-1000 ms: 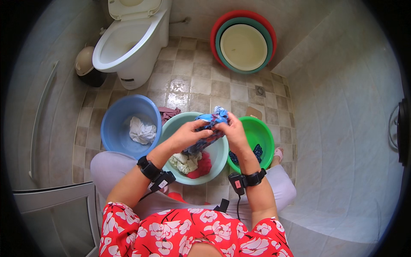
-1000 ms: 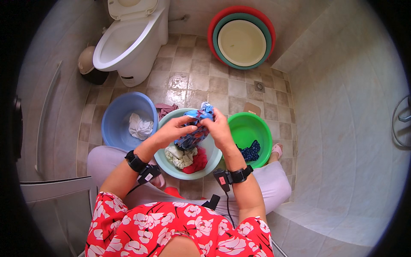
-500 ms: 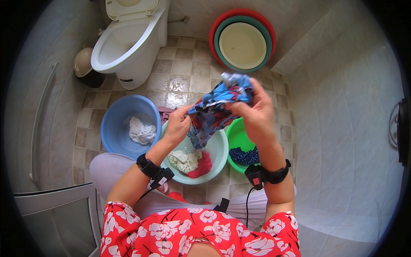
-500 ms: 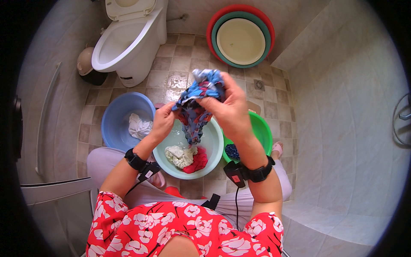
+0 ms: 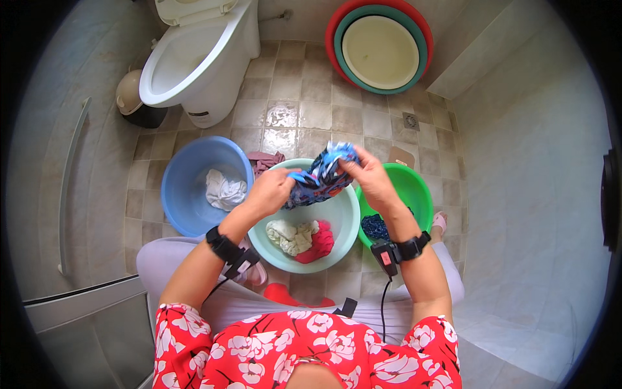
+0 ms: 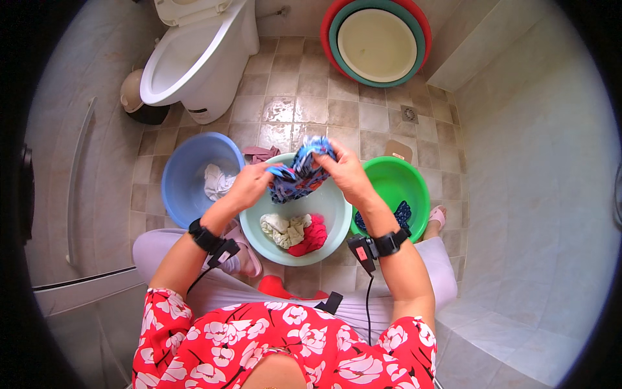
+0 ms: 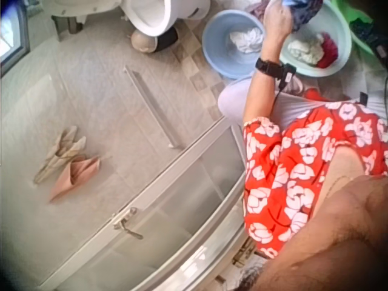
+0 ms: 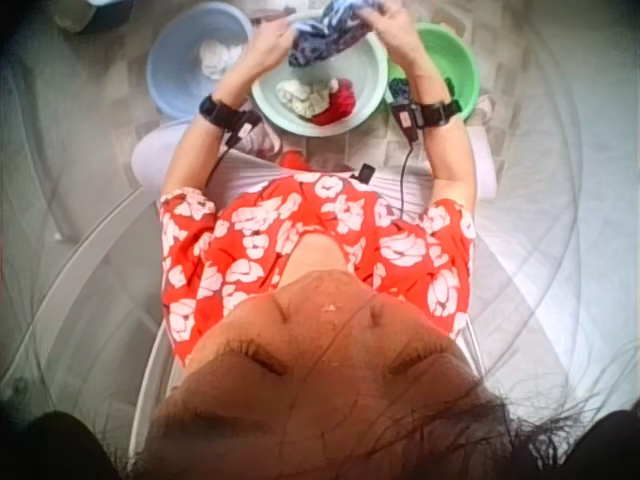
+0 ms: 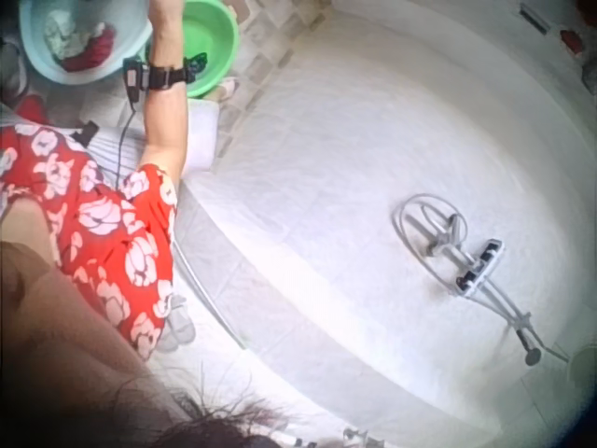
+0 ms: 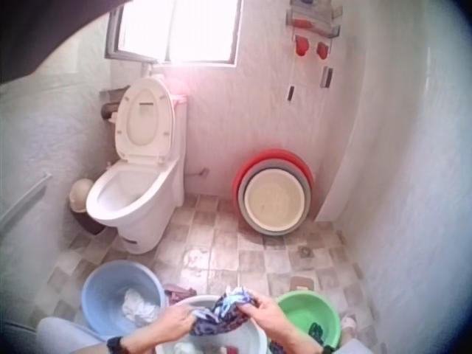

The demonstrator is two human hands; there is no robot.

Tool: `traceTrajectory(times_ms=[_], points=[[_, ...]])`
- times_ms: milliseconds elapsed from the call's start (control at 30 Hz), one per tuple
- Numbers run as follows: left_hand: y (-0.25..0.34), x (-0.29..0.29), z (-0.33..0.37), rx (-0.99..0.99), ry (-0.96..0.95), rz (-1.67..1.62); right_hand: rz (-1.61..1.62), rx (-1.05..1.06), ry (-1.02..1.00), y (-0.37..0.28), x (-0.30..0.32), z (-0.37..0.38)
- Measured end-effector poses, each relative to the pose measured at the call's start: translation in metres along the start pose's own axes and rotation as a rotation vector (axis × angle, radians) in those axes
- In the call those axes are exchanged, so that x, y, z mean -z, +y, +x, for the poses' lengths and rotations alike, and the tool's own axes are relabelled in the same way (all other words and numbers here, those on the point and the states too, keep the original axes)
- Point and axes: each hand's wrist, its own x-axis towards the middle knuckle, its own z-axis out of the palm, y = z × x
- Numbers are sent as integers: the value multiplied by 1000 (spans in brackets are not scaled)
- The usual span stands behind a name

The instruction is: The person washes clothes by hand in a basin of soapy water, then transfers a garment to a basin of clean water for rinsing.

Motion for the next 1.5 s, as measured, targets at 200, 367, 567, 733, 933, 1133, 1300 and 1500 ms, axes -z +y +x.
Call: traceTrajectory(times_ms=[200,367,567,733,933,1133,1300,1500], points=[[-98,-55,27,227,-296,243,-368,-306,-8,161,39,18],[-149,-127,27,102,-306,537,-1118,-223,1,269,66,-2],[-183,-146,8,194,-432,729,-1355,-263,-134,297,32,-3],[-207,-159,13,207,-409,755,-1435,-284,-182,323,31,-5],[-242,-168,12,103,-354,768,-1477,-287,-219,339,33,-2],[-248,-173,21,167,-487,747,-1483,-283,-185,344,40,0],[-213,-163,40,274,-541,810,-1268,-351,-80,322,33,13],[-170,-158,43,22,-7,179,-668,-254,0,250,31,17]])
